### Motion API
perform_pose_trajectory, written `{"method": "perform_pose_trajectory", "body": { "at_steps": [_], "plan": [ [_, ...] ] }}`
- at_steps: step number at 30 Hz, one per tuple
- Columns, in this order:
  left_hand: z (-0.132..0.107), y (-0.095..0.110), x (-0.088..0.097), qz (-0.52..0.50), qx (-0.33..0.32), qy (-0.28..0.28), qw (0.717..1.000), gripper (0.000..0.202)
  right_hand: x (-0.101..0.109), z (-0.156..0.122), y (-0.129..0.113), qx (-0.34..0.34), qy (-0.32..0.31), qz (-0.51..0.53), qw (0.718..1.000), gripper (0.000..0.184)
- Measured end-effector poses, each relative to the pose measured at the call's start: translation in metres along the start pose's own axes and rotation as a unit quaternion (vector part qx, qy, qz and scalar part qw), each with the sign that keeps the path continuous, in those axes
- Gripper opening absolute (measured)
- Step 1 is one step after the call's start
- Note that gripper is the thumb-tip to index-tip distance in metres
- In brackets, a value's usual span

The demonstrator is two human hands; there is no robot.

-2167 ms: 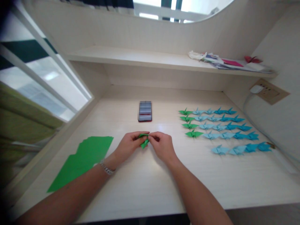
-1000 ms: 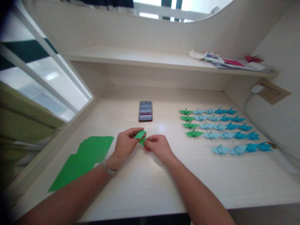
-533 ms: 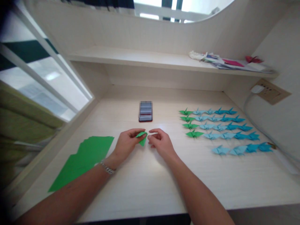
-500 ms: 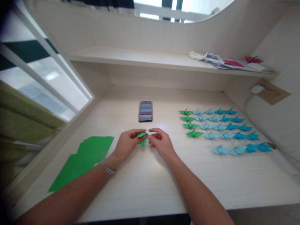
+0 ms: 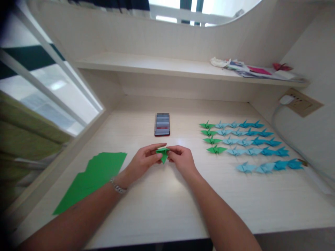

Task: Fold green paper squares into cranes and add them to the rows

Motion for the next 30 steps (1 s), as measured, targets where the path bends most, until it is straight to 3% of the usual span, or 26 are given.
{"method": "perform_pose_trajectory", "body": {
  "at_steps": [5,9,24,30],
  "plan": [
    [0.002,-0.003,0.000,-0.128,0.021,0.024,0.991,0.033,0.000,-0.002,-0.004,-0.025,0.013,0.074,0.997,0.025],
    [0.005,-0.006,-0.001,-0.114,0.017,0.037,0.993,0.032,-0.004,-0.004,-0.005,-0.025,-0.015,0.062,0.998,0.029],
    [0.003,-0.010,-0.005,-0.110,0.022,0.005,0.994,0.033,0.000,-0.005,-0.001,-0.023,0.018,0.059,0.998,0.026],
    [0.003,-0.009,-0.007,-0.099,0.014,-0.014,0.995,0.034,-0.003,-0.006,-0.003,-0.015,-0.016,0.046,0.999,0.031]
  ]
}}
Point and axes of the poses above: each hand's wrist, its own z-axis towards the middle knuckle, its own x-axis out of the back of the hand, y = z × x, the point moved 5 cm from there along z, towards the middle knuckle, and after that the axes turned 4 degrees about y, right-handed, at the moved point
